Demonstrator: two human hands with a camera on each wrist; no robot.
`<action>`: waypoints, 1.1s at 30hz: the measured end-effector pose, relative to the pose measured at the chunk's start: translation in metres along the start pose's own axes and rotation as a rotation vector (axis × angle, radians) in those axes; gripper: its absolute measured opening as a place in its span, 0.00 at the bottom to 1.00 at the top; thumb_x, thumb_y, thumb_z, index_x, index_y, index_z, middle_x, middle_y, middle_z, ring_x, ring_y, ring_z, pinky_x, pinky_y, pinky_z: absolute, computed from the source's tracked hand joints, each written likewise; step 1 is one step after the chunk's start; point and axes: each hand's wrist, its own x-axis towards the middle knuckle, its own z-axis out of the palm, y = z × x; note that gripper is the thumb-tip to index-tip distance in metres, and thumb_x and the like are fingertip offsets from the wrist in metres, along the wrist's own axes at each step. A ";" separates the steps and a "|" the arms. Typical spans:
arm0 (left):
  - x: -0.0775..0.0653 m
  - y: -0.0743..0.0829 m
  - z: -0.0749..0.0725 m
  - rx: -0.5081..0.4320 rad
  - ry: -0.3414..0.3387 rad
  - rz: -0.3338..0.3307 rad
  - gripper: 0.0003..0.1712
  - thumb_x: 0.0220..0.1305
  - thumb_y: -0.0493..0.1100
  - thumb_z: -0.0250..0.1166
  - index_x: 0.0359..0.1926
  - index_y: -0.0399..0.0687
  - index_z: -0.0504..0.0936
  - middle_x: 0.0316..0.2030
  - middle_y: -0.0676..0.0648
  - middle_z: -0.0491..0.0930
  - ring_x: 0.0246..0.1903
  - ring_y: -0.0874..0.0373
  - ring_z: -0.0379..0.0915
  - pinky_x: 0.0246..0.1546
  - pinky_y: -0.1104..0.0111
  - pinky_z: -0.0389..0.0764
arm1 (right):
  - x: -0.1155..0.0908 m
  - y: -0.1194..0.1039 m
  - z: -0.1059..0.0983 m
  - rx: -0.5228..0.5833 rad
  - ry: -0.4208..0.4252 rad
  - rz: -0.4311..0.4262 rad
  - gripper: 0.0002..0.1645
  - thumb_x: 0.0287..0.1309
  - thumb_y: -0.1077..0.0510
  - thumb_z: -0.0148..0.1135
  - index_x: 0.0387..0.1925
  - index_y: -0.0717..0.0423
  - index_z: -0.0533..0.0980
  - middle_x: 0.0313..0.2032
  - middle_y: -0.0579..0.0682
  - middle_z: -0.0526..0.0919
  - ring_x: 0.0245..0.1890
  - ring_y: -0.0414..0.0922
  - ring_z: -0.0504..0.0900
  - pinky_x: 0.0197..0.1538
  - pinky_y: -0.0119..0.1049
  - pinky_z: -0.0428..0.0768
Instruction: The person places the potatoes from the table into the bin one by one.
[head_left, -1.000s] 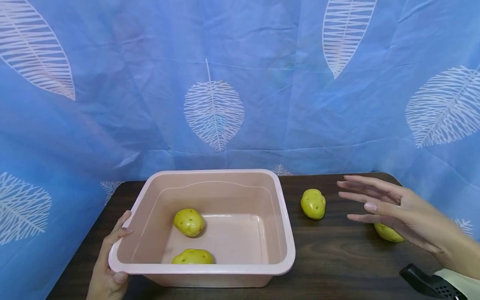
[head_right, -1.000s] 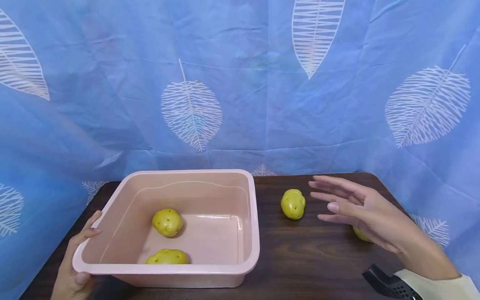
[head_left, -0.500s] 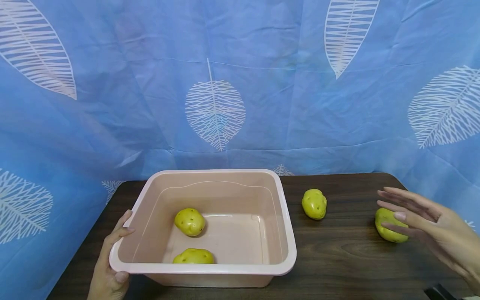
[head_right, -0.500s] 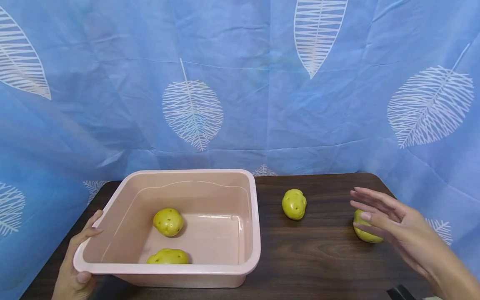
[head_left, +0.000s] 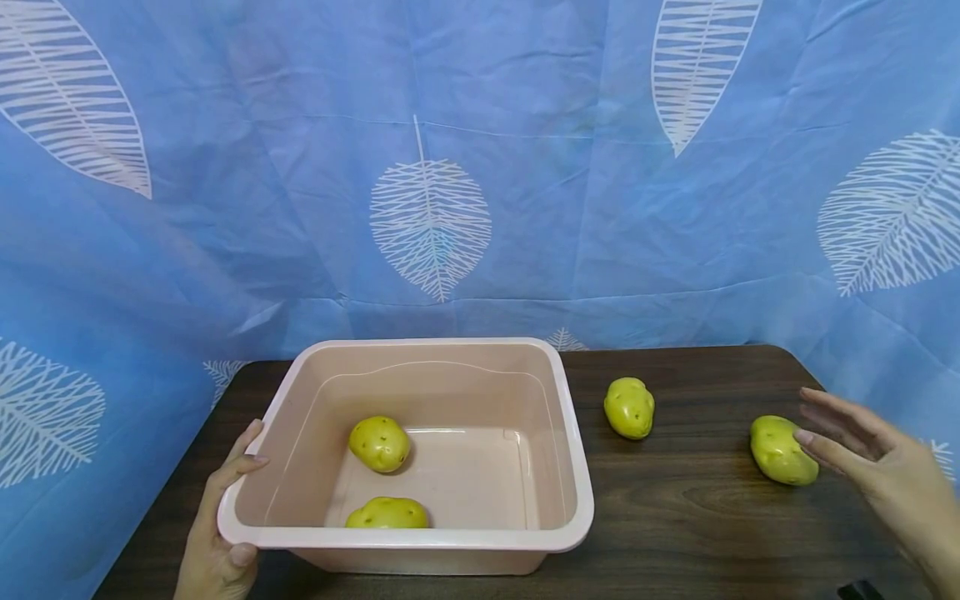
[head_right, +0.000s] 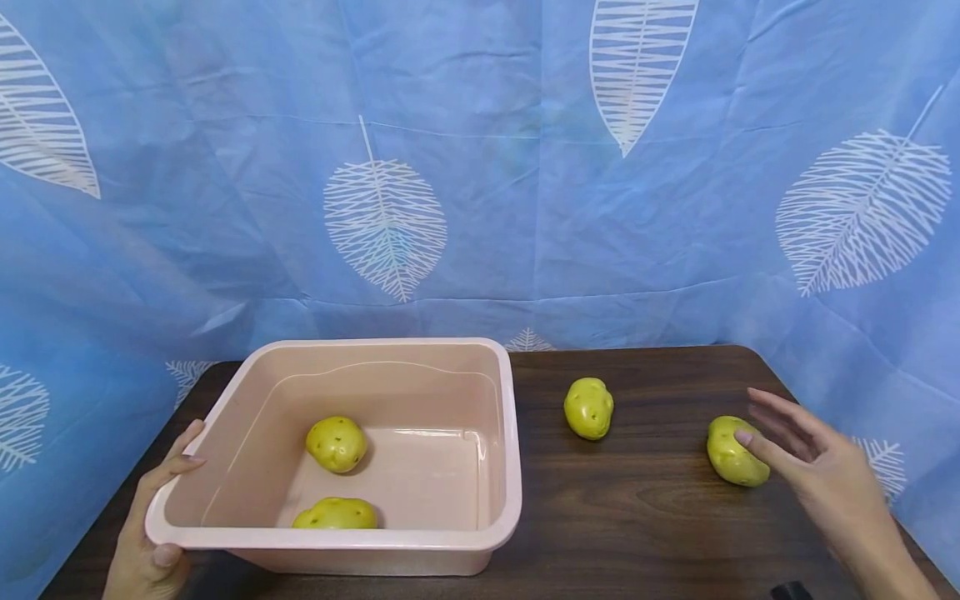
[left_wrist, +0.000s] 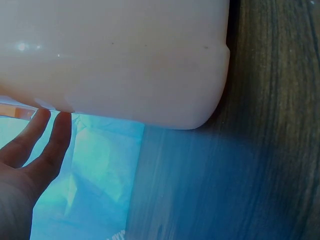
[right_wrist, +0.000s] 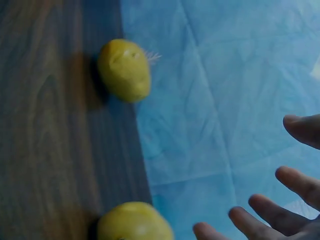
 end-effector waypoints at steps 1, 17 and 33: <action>0.001 -0.001 0.000 -0.012 -0.006 0.014 0.39 0.77 0.48 0.62 0.73 0.27 0.57 0.84 0.38 0.41 0.79 0.46 0.42 0.69 0.72 0.63 | -0.001 0.001 0.003 -0.052 0.015 0.020 0.39 0.78 0.52 0.58 0.82 0.34 0.55 0.71 0.24 0.67 0.55 0.10 0.67 0.48 0.19 0.77; 0.003 -0.005 0.000 -0.039 -0.035 0.098 0.38 0.76 0.48 0.63 0.72 0.26 0.59 0.83 0.37 0.43 0.79 0.46 0.45 0.69 0.71 0.62 | 0.007 0.029 0.034 -0.239 0.228 0.071 0.44 0.71 0.46 0.66 0.80 0.53 0.61 0.82 0.63 0.52 0.75 0.72 0.58 0.63 0.32 0.77; 0.003 -0.006 0.000 -0.013 -0.030 0.113 0.39 0.75 0.49 0.65 0.71 0.27 0.61 0.83 0.36 0.45 0.79 0.46 0.46 0.70 0.72 0.62 | 0.026 0.050 0.041 -0.393 0.098 -0.007 0.43 0.71 0.49 0.66 0.76 0.68 0.62 0.73 0.80 0.57 0.63 0.81 0.61 0.46 0.73 0.67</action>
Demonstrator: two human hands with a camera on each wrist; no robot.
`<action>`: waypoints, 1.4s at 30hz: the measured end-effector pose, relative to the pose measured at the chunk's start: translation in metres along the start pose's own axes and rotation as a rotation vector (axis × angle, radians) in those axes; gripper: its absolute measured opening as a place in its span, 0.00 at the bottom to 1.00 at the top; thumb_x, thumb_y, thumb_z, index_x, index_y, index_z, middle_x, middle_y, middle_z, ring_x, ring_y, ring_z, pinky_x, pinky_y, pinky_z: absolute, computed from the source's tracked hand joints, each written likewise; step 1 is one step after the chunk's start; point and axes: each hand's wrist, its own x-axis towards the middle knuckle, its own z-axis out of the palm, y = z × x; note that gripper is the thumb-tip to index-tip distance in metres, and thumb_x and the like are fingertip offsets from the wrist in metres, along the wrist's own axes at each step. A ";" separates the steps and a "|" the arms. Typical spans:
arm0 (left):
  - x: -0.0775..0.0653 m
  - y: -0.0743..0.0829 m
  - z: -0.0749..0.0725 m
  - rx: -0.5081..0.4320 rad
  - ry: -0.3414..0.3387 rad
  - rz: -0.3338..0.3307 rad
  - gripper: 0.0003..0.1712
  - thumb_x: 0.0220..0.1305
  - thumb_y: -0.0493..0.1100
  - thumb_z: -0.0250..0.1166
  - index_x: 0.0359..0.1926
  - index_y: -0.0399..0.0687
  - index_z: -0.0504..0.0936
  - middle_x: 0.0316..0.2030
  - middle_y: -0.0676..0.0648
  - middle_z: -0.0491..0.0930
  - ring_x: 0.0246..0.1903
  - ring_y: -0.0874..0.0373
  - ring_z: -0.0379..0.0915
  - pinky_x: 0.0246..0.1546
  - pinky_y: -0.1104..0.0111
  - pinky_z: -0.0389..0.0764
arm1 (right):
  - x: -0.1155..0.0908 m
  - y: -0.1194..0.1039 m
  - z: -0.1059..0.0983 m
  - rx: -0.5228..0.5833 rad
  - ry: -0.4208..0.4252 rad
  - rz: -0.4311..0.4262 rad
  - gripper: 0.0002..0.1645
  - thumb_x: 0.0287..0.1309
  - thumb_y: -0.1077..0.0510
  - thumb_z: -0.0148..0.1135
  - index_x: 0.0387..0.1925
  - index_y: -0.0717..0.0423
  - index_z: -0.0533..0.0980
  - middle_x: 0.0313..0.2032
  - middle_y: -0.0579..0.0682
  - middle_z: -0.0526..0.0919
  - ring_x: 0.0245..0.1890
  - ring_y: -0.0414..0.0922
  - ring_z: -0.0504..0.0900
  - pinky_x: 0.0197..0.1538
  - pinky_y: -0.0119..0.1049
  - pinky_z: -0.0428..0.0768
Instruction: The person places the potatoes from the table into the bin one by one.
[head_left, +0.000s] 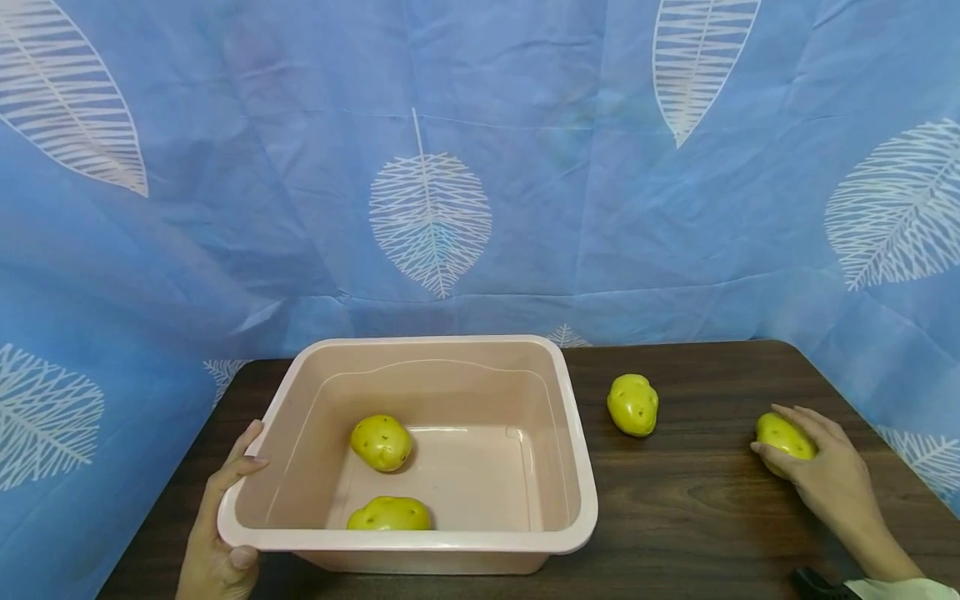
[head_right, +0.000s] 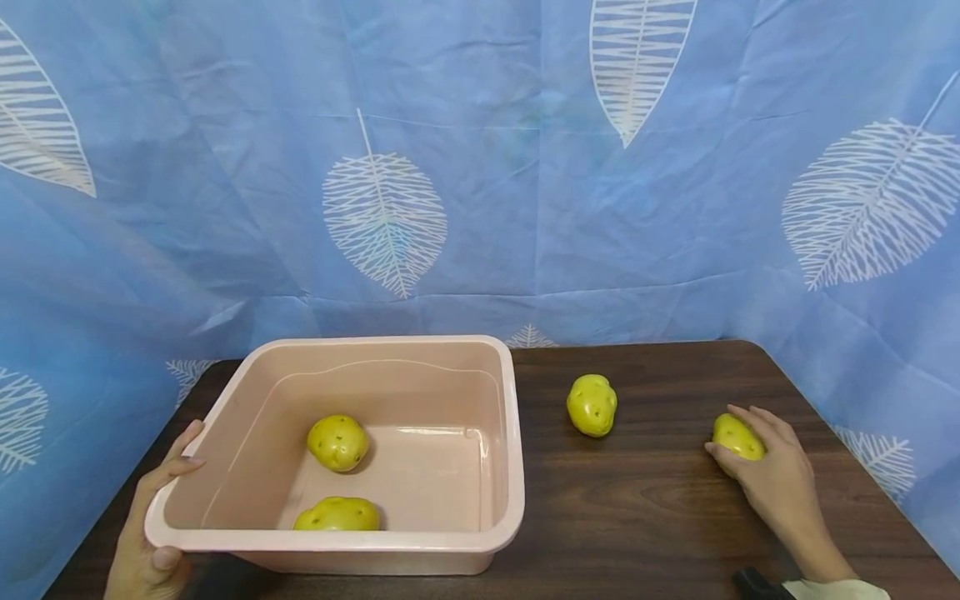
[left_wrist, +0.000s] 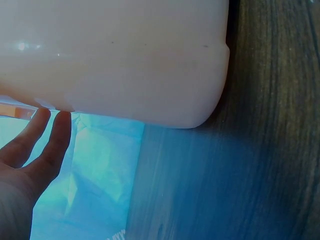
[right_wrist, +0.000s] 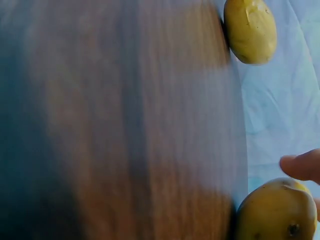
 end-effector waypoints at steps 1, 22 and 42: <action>0.000 0.000 0.000 0.000 -0.001 0.003 0.39 0.75 0.49 0.65 0.71 0.27 0.61 0.83 0.36 0.45 0.79 0.46 0.46 0.70 0.72 0.62 | 0.001 0.001 0.000 -0.009 -0.008 -0.002 0.44 0.71 0.49 0.66 0.76 0.68 0.62 0.73 0.81 0.57 0.62 0.81 0.61 0.46 0.73 0.67; 0.000 0.002 0.003 0.000 0.010 -0.008 0.38 0.76 0.48 0.64 0.71 0.25 0.60 0.83 0.35 0.44 0.79 0.46 0.46 0.69 0.72 0.62 | -0.004 0.003 -0.001 0.013 -0.032 -0.139 0.41 0.67 0.55 0.69 0.76 0.61 0.65 0.71 0.78 0.61 0.55 0.75 0.68 0.34 0.52 0.73; 0.001 0.003 0.002 -0.013 0.006 0.001 0.38 0.76 0.47 0.63 0.71 0.24 0.59 0.83 0.35 0.44 0.79 0.46 0.45 0.70 0.71 0.62 | -0.018 -0.035 -0.010 0.212 -0.088 -0.233 0.42 0.67 0.59 0.70 0.78 0.42 0.66 0.68 0.13 0.58 0.51 0.18 0.65 0.33 0.31 0.75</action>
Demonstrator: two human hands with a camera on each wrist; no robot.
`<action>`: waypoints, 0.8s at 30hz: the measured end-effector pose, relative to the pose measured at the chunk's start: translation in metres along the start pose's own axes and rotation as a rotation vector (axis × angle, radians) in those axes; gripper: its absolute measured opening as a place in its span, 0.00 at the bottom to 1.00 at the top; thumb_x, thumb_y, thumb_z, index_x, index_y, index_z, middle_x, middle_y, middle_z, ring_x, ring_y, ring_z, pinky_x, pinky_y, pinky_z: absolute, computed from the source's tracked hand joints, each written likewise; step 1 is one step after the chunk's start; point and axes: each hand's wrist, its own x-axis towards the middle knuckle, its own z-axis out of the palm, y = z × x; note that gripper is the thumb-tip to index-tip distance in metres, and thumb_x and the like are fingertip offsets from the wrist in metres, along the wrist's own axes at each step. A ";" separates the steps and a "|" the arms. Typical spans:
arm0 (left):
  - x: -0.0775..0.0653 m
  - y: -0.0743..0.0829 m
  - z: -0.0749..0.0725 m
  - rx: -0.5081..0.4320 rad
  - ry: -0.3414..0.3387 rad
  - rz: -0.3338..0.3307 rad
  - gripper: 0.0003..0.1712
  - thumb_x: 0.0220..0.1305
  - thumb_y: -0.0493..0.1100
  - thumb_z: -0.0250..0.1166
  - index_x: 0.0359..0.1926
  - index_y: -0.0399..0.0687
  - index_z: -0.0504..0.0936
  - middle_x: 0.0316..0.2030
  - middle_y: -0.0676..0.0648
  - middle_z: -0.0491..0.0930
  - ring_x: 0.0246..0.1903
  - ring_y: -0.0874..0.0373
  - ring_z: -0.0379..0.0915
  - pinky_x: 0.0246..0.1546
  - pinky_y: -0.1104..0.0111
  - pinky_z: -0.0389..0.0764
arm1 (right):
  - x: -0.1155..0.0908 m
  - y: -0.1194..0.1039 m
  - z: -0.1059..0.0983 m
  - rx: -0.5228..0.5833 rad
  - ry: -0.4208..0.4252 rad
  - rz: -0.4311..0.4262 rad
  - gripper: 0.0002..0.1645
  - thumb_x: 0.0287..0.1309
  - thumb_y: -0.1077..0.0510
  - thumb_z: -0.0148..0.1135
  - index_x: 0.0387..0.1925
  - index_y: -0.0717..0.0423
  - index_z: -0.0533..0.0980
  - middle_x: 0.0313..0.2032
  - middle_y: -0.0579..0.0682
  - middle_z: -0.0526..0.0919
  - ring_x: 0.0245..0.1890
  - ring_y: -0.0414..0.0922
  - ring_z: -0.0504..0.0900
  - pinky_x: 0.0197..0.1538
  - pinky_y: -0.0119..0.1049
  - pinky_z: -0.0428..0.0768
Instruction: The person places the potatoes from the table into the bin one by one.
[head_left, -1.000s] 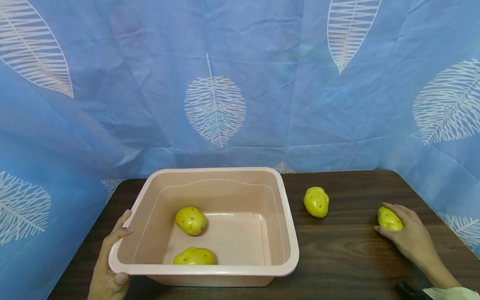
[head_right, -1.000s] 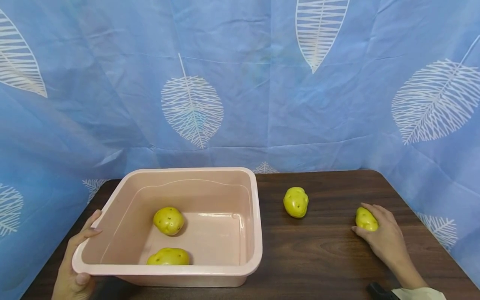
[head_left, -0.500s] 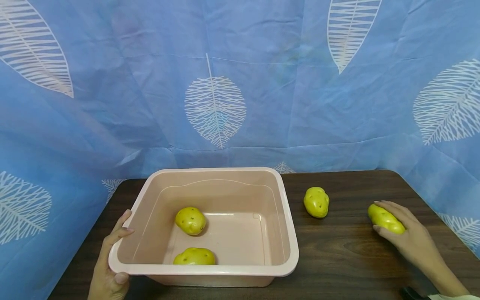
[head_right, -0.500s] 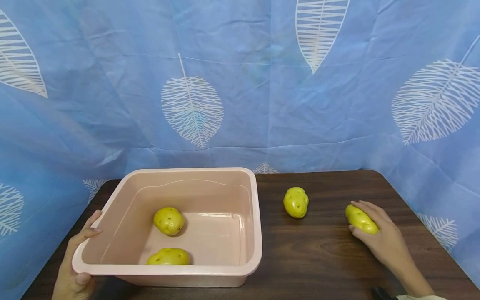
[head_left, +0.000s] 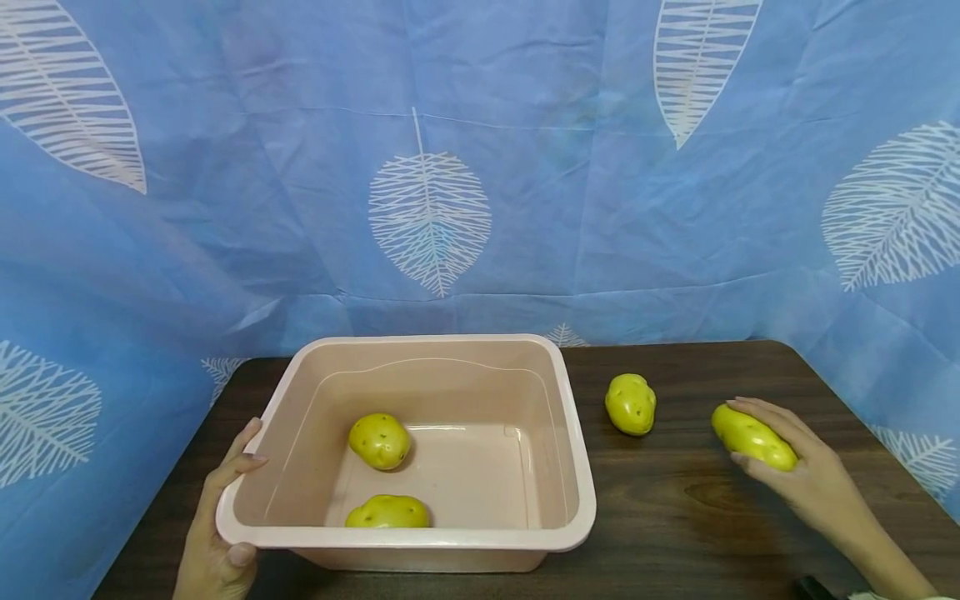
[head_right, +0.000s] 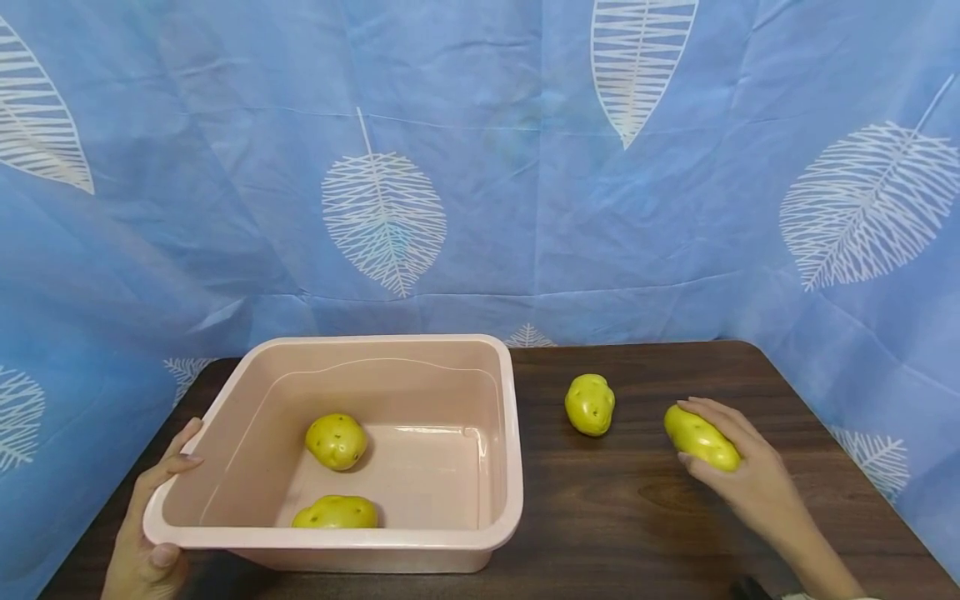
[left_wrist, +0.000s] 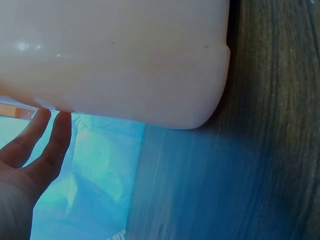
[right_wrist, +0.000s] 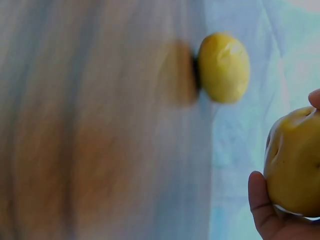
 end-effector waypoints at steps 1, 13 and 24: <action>0.000 0.000 0.000 -0.001 -0.001 -0.004 0.38 0.77 0.47 0.62 0.71 0.24 0.59 0.83 0.36 0.44 0.79 0.46 0.45 0.70 0.71 0.62 | 0.001 -0.004 0.000 -0.002 -0.001 -0.007 0.42 0.67 0.59 0.70 0.78 0.42 0.66 0.68 0.13 0.58 0.51 0.18 0.66 0.33 0.31 0.75; 0.001 0.001 0.001 0.023 0.000 -0.013 0.39 0.76 0.48 0.63 0.72 0.25 0.58 0.83 0.35 0.43 0.80 0.46 0.44 0.71 0.72 0.60 | 0.018 -0.053 -0.003 0.028 0.028 -0.091 0.44 0.62 0.64 0.72 0.76 0.43 0.68 0.69 0.16 0.63 0.51 0.22 0.70 0.34 0.31 0.74; -0.001 0.001 0.001 -0.016 0.009 -0.025 0.39 0.76 0.47 0.63 0.72 0.25 0.58 0.83 0.37 0.43 0.80 0.46 0.43 0.70 0.71 0.60 | 0.036 -0.116 -0.003 0.103 -0.010 -0.190 0.43 0.60 0.66 0.73 0.74 0.44 0.71 0.73 0.31 0.69 0.60 0.28 0.71 0.41 0.29 0.77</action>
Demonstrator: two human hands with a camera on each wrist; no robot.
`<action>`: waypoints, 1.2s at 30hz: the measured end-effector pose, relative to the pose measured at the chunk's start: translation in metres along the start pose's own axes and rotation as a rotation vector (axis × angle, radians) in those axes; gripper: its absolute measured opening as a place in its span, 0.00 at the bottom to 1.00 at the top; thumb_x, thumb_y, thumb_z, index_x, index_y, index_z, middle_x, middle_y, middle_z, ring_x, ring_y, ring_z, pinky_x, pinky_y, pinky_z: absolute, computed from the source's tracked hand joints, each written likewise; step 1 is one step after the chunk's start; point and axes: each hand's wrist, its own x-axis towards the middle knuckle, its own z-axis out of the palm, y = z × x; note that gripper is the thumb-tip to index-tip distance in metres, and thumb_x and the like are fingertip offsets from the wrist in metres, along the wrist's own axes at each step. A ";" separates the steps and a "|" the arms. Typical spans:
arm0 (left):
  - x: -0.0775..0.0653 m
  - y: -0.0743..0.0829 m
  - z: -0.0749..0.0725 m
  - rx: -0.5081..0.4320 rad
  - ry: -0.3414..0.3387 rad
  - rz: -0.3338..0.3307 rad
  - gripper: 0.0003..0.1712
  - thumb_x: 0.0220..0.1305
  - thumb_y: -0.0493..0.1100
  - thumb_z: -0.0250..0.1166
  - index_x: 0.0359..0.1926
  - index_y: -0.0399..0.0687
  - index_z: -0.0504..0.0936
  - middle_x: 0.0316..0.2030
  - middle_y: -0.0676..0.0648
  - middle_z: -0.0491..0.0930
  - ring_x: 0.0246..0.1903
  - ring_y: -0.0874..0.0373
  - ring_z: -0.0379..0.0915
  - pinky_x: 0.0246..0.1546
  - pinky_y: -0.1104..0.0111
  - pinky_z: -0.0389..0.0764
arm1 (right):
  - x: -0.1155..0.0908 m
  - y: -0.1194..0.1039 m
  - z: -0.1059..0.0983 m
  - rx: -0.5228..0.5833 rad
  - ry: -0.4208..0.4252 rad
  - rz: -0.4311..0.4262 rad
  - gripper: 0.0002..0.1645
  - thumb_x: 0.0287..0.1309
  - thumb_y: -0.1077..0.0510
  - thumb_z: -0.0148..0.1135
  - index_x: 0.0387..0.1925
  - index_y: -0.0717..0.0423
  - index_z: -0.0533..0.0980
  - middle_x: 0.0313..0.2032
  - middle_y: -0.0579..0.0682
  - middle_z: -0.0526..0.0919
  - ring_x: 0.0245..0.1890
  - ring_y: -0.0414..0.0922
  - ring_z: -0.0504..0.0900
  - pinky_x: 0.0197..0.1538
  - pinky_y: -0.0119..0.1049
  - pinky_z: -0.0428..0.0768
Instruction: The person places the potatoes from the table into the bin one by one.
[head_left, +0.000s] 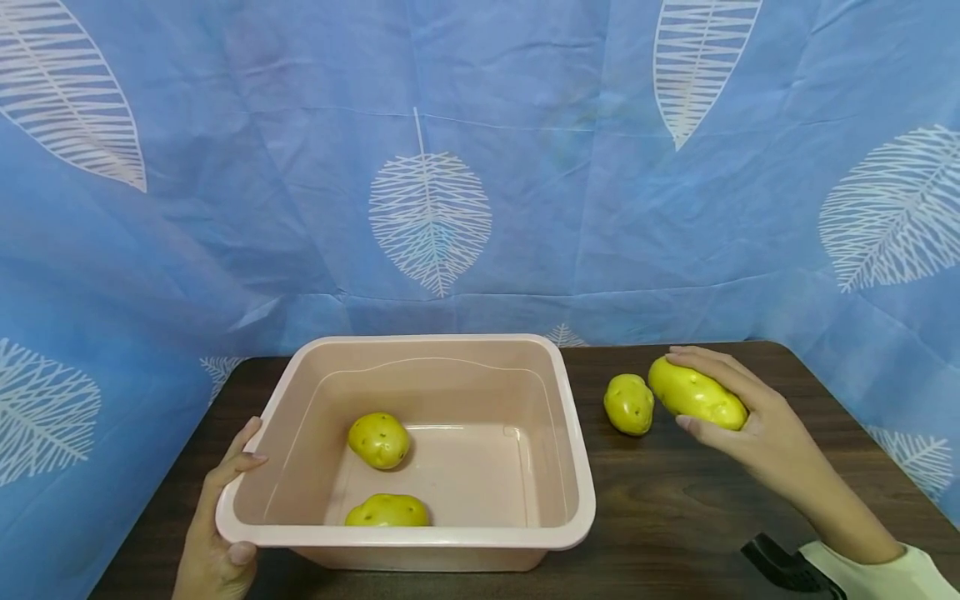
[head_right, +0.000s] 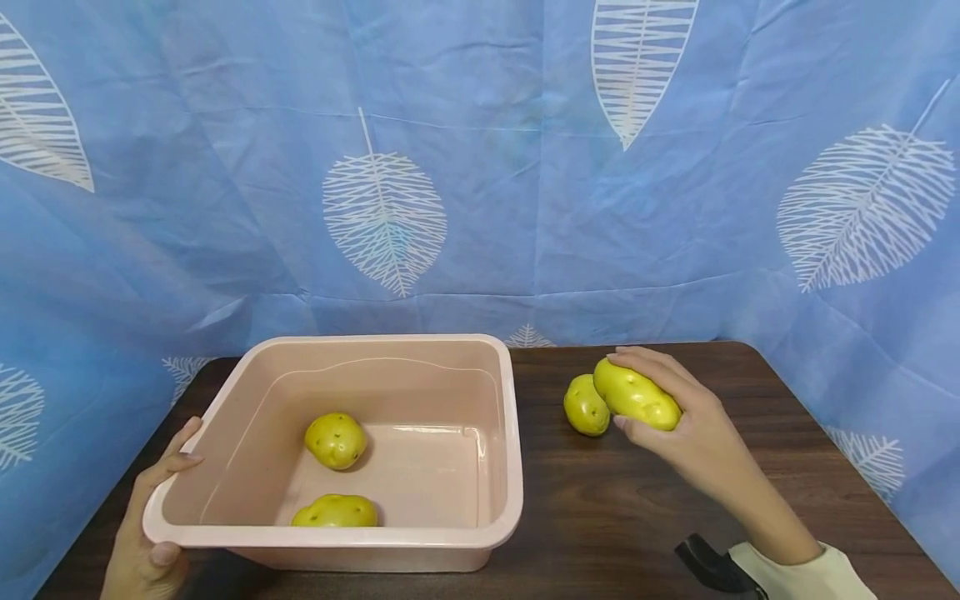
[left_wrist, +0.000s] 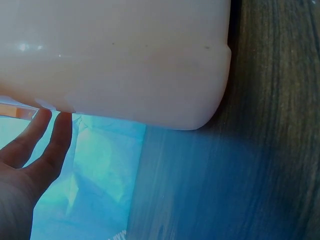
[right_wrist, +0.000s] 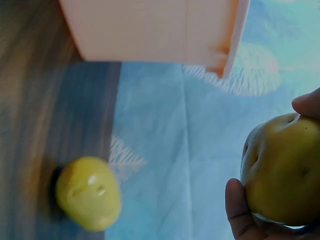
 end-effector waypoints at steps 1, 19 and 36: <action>0.000 0.000 0.000 -0.001 -0.001 -0.001 0.39 0.76 0.47 0.63 0.72 0.26 0.58 0.83 0.37 0.43 0.80 0.46 0.43 0.70 0.71 0.60 | 0.003 -0.005 0.001 0.003 -0.003 -0.003 0.43 0.60 0.66 0.73 0.74 0.43 0.72 0.73 0.32 0.69 0.60 0.28 0.71 0.41 0.29 0.77; 0.000 0.004 0.002 0.076 0.043 -0.042 0.40 0.75 0.49 0.65 0.71 0.25 0.59 0.83 0.35 0.44 0.80 0.46 0.46 0.69 0.73 0.64 | 0.048 -0.081 0.014 0.112 -0.143 -0.098 0.41 0.60 0.64 0.73 0.72 0.35 0.73 0.73 0.37 0.72 0.61 0.38 0.75 0.48 0.34 0.79; 0.000 0.016 -0.002 0.096 0.035 -0.106 0.41 0.71 0.44 0.70 0.72 0.24 0.61 0.83 0.38 0.47 0.80 0.50 0.48 0.69 0.76 0.65 | 0.082 -0.135 0.036 0.288 -0.358 -0.091 0.36 0.59 0.58 0.70 0.67 0.30 0.76 0.70 0.39 0.76 0.59 0.51 0.78 0.48 0.52 0.81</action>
